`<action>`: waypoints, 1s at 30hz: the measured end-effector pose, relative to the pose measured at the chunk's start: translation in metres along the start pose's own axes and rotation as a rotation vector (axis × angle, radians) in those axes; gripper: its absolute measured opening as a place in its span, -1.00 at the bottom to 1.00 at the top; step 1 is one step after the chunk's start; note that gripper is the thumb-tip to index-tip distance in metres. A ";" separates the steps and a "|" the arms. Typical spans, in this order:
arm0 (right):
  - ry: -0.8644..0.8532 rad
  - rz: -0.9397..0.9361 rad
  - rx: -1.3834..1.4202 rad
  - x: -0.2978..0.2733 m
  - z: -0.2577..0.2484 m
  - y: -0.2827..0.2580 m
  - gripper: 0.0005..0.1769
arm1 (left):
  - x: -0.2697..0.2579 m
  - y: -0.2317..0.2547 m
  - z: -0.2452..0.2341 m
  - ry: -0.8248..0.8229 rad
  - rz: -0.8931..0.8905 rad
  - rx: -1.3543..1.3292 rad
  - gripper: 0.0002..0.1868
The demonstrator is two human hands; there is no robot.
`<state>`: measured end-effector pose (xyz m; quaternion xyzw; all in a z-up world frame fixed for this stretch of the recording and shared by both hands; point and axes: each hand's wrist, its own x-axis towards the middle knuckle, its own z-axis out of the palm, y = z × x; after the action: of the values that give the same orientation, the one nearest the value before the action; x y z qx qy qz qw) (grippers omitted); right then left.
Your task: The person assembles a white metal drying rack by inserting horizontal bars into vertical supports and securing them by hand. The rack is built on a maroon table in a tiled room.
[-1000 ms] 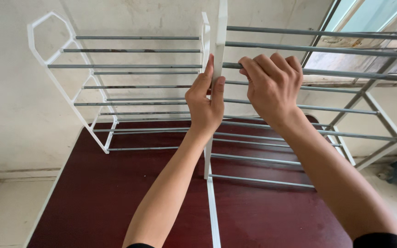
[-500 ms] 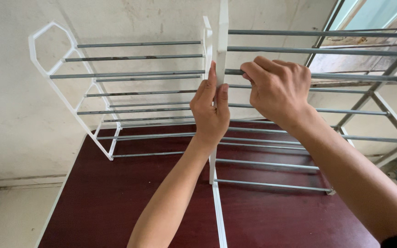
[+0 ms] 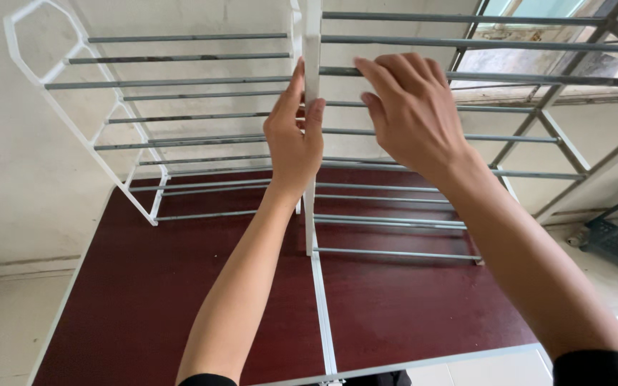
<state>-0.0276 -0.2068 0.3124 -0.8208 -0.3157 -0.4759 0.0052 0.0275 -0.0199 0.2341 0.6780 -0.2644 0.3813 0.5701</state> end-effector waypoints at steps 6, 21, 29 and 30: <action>0.065 0.106 -0.096 -0.070 -0.033 0.031 -0.51 | -0.025 0.023 0.016 0.254 0.392 0.415 -0.50; 0.220 0.807 -0.097 -0.278 -0.050 0.116 0.00 | -0.092 0.022 0.092 -0.271 0.411 0.540 -0.76; 0.238 1.046 0.072 -0.290 -0.054 0.121 0.00 | -0.087 0.004 0.096 -0.260 0.371 0.493 -0.92; 0.237 1.048 0.078 -0.289 -0.054 0.120 0.00 | -0.086 0.007 0.093 -0.259 0.367 0.488 -0.94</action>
<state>-0.1069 -0.4681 0.1504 -0.8081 0.1218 -0.4870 0.3081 -0.0066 -0.1182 0.1621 0.7784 -0.3534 0.4405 0.2743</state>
